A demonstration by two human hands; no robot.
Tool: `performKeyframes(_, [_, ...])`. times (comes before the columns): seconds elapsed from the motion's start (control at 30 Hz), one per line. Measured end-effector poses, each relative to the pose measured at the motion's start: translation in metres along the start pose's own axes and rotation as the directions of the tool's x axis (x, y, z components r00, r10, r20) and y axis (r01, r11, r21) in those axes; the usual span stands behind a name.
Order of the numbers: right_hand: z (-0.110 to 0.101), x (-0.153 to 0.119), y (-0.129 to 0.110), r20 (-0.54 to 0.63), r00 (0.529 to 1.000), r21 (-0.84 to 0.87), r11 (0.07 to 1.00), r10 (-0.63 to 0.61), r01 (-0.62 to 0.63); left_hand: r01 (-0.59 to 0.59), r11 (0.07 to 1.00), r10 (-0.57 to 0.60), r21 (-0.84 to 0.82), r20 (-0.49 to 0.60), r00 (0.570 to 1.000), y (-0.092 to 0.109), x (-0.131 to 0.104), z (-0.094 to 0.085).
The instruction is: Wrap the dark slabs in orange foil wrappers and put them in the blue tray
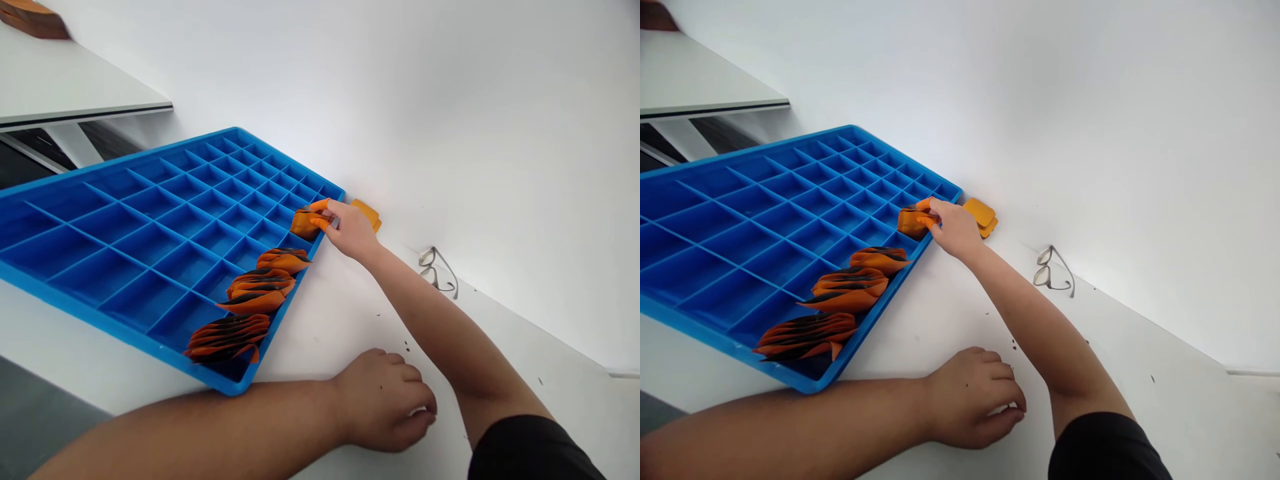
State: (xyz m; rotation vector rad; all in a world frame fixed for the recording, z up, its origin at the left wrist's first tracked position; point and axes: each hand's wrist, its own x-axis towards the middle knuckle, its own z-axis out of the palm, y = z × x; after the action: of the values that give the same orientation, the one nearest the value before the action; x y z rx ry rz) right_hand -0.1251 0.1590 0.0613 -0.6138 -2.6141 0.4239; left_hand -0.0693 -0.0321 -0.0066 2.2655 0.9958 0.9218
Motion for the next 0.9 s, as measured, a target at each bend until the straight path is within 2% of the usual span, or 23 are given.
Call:
performKeyframes(0.13, [-0.001,-0.005,0.002,-0.066,0.995,0.008,0.997,-0.073,0.074,-0.002,1.000,0.002,0.007,0.026,1.000,0.000,0.000,0.001])
performKeyframes(0.27, [-0.019,-0.013,-0.007,-0.176,0.971,0.003,0.987,-0.160,0.163,-0.006,1.000,0.005,0.017,0.027,1.000,-0.001,0.000,0.003])
performKeyframes(0.33, [-0.034,-0.023,-0.015,-0.283,0.943,0.010,0.983,-0.173,0.184,0.000,1.000,0.000,0.027,0.024,1.000,-0.001,0.000,0.005])
performKeyframes(0.4, [-0.051,-0.040,-0.024,-0.447,0.870,0.049,0.966,-0.207,0.255,0.002,0.999,-0.003,0.039,0.024,1.000,-0.001,-0.001,0.006])
performKeyframes(0.47, [-0.063,-0.060,-0.031,-0.470,0.853,0.099,0.947,-0.226,0.305,-0.003,0.999,0.002,0.049,0.028,1.000,0.000,-0.002,0.007])
performKeyframes(0.53, [-0.068,-0.079,-0.036,-0.433,0.866,0.106,0.940,-0.251,0.325,-0.013,0.998,0.011,0.054,0.034,0.999,0.001,-0.003,0.007])
performKeyframes(0.63, [-0.062,-0.096,-0.042,-0.381,0.860,0.066,0.918,-0.340,0.392,-0.014,0.998,0.011,0.062,0.043,0.999,0.004,-0.004,0.005])
performKeyframes(0.73, [-0.044,-0.098,-0.047,-0.392,0.822,-0.004,0.894,-0.413,0.448,-0.002,0.998,-0.001,0.057,0.061,0.998,0.006,-0.004,0.003])
performKeyframes(0.8, [-0.029,-0.095,-0.049,-0.414,0.804,-0.034,0.890,-0.427,0.455,0.001,0.999,-0.005,0.052,0.068,0.998,0.006,-0.004,0.003])
performKeyframes(0.9, [-0.006,-0.089,-0.051,-0.426,0.807,-0.034,0.898,-0.410,0.438,-0.014,0.999,0.011,0.049,0.071,0.997,0.003,-0.003,0.004])
